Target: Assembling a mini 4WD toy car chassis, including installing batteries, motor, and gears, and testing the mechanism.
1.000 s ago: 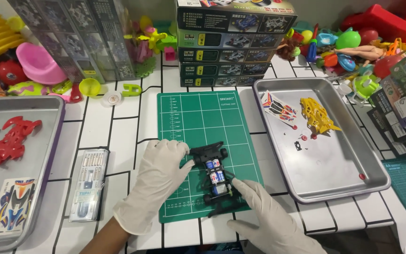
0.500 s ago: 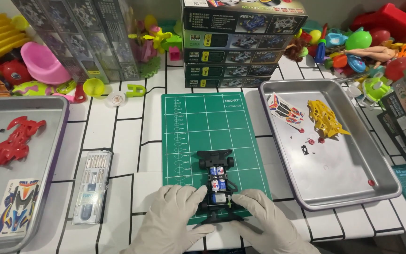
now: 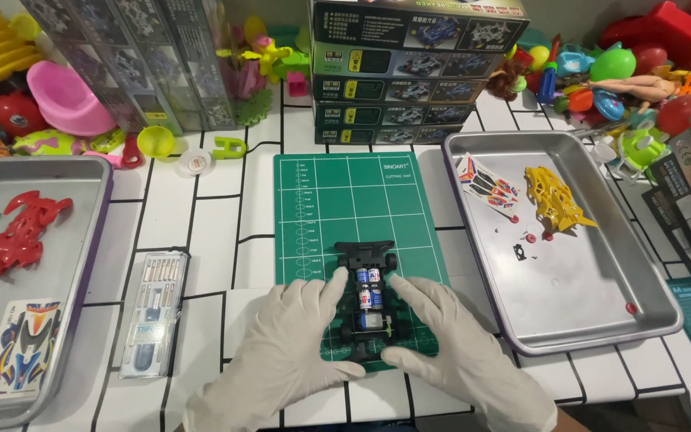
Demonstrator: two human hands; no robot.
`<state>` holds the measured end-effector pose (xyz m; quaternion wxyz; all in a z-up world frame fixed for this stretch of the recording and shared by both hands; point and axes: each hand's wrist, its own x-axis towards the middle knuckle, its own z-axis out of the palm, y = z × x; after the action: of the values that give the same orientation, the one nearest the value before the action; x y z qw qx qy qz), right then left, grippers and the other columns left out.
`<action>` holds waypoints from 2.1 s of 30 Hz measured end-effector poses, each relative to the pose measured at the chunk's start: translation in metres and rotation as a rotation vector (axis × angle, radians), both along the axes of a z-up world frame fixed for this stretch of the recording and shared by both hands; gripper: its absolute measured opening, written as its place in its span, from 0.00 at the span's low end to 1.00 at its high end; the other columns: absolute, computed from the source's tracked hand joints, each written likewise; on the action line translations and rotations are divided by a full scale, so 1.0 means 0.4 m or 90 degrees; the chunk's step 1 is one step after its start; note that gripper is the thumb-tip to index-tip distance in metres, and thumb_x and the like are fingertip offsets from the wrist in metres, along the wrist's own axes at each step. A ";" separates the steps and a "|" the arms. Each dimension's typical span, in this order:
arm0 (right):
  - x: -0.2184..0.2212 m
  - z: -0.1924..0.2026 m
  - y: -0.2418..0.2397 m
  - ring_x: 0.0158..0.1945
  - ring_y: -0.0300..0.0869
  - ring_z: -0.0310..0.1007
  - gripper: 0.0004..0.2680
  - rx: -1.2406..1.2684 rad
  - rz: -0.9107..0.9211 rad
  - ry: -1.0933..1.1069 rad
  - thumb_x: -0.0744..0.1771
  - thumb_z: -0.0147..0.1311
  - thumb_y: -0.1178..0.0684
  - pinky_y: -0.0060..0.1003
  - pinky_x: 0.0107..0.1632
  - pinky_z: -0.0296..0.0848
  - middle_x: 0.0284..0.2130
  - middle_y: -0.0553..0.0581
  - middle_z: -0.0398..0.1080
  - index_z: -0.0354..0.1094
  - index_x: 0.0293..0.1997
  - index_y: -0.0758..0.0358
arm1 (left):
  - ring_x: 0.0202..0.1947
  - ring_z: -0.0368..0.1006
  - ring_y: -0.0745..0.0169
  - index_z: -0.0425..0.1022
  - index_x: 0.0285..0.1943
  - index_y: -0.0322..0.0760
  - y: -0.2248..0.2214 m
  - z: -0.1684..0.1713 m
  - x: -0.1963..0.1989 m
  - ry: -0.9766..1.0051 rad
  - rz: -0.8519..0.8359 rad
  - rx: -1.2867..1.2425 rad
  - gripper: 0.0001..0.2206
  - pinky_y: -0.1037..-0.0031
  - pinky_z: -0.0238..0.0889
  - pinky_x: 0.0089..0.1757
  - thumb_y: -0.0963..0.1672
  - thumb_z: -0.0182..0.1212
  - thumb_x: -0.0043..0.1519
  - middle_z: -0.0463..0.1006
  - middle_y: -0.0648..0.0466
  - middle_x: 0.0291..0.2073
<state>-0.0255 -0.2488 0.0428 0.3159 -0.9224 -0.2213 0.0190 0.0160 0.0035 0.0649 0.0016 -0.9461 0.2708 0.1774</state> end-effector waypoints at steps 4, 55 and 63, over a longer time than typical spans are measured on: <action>0.024 -0.007 0.005 0.62 0.53 0.66 0.29 0.035 0.019 -0.002 0.67 0.53 0.34 0.49 0.62 0.66 0.63 0.65 0.61 0.48 0.75 0.55 | 0.51 0.65 0.47 0.39 0.84 0.52 -0.008 0.034 0.006 0.015 -0.047 0.074 0.57 0.59 0.66 0.46 0.75 0.52 0.52 0.68 0.46 0.56; 0.044 -0.031 -0.006 0.54 0.54 0.71 0.17 0.029 0.106 -0.056 0.72 0.39 0.47 0.49 0.55 0.67 0.61 0.65 0.68 0.60 0.71 0.54 | 0.42 0.68 0.43 0.56 0.79 0.47 0.038 -0.126 0.007 -0.125 -0.212 -0.146 0.43 0.45 0.51 0.56 0.67 0.51 0.60 0.72 0.47 0.48; 0.047 -0.004 -0.005 0.54 0.51 0.71 0.19 0.039 0.109 -0.026 0.73 0.37 0.45 0.46 0.57 0.65 0.63 0.62 0.68 0.55 0.73 0.57 | 0.39 0.70 0.50 0.56 0.80 0.44 0.048 -0.119 0.007 -0.243 -0.206 -0.180 0.51 0.52 0.58 0.55 0.72 0.53 0.55 0.74 0.51 0.46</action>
<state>-0.0066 -0.2509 0.0410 0.3365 -0.8903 -0.3062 0.0206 0.0186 0.0225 0.0174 -0.0514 -0.8978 0.4349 -0.0462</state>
